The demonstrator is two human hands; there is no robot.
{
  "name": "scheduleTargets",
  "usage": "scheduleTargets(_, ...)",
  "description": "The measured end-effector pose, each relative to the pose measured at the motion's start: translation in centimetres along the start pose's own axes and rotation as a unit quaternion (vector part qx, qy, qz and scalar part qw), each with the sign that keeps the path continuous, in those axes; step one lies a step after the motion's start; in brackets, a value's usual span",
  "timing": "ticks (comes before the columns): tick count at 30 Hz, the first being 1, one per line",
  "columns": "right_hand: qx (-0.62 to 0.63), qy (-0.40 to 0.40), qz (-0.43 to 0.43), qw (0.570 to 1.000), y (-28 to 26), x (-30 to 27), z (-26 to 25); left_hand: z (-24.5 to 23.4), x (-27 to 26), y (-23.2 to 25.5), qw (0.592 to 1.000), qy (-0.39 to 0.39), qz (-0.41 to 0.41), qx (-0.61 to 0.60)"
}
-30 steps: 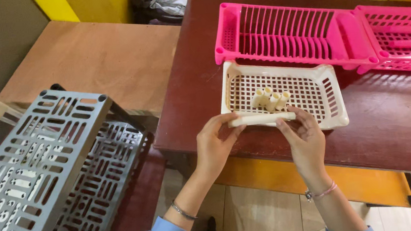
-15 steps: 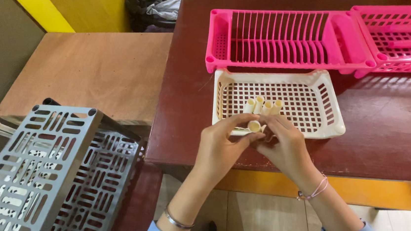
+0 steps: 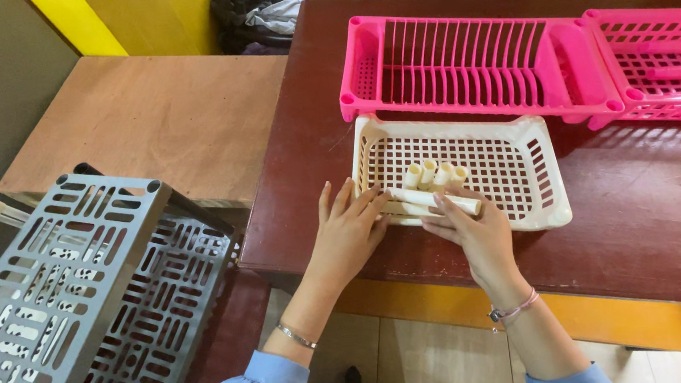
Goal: The person disassembles a white plastic basket by removing its corner connectors and rods, then reassembles it by inserting the rods and snapping the connectors back into place. The person also wipes the basket with a cloth during the process.
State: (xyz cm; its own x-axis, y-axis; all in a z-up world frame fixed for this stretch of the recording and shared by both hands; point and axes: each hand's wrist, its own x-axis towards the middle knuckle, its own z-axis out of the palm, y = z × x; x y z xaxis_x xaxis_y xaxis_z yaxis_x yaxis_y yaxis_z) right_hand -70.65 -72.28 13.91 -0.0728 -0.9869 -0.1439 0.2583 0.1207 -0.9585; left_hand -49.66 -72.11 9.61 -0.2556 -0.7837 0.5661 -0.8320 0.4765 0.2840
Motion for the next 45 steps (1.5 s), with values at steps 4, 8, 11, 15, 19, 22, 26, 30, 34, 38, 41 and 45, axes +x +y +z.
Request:
scheduleTargets(4,-0.196,0.108,-0.035,0.974,-0.7,-0.5,-0.1,0.7,-0.4,0.0,1.000,-0.002,-0.014,-0.003)
scheduleTargets(8,-0.423,0.157,-0.151,0.879,-0.6,-0.6,-0.7,0.2,-0.9,0.1,1.000,0.021,-0.008,0.007)
scheduleTargets(11,-0.541,0.161,-0.205,0.800,0.3,-0.5,-1.2,-0.3,-1.5,0.1,0.999,0.031,-0.012,0.002)
scheduleTargets(15,-0.572,0.185,-0.247,0.760,1.4,-0.5,-1.6,-1.4,-2.8,-0.3,0.999,0.013,-0.014,0.026)
scheduleTargets(19,-0.546,0.198,-0.301,0.756,2.6,-1.2,-0.9,-2.5,-4.7,-0.7,0.999,0.015,-0.012,0.038)
scheduleTargets(22,-0.549,0.179,-0.349,0.738,3.9,-2.3,1.0,-3.7,-6.4,-1.1,0.999,0.007,-0.011,0.044)
scheduleTargets(26,-0.587,0.113,-0.432,0.675,5.5,-4.5,4.3,-6.0,-8.8,-2.1,0.998,0.011,-0.011,0.060)
scheduleTargets(30,-0.623,0.062,-0.438,0.644,6.6,-6.8,7.7,-9.1,-11.7,-2.9,0.995,0.028,-0.026,0.093)
scheduleTargets(34,-0.593,-0.006,-0.432,0.680,7.1,-9.8,11.3,-12.9,-14.8,-3.3,0.988,0.053,-0.049,0.137)
scheduleTargets(38,-0.569,-0.062,-0.435,0.696,8.3,-12.9,15.3,-16.9,-18.4,-3.3,0.977,0.071,-0.085,0.182)
scheduleTargets(41,-0.577,-0.075,-0.443,0.682,9.2,-16.3,18.9,-20.3,-21.2,-2.6,0.965,0.072,-0.110,0.229)
scheduleTargets(45,-0.560,-0.121,-0.448,0.686,10.2,-21.7,23.7,-25.5,-25.2,-1.2,0.954,0.065,-0.122,0.268)
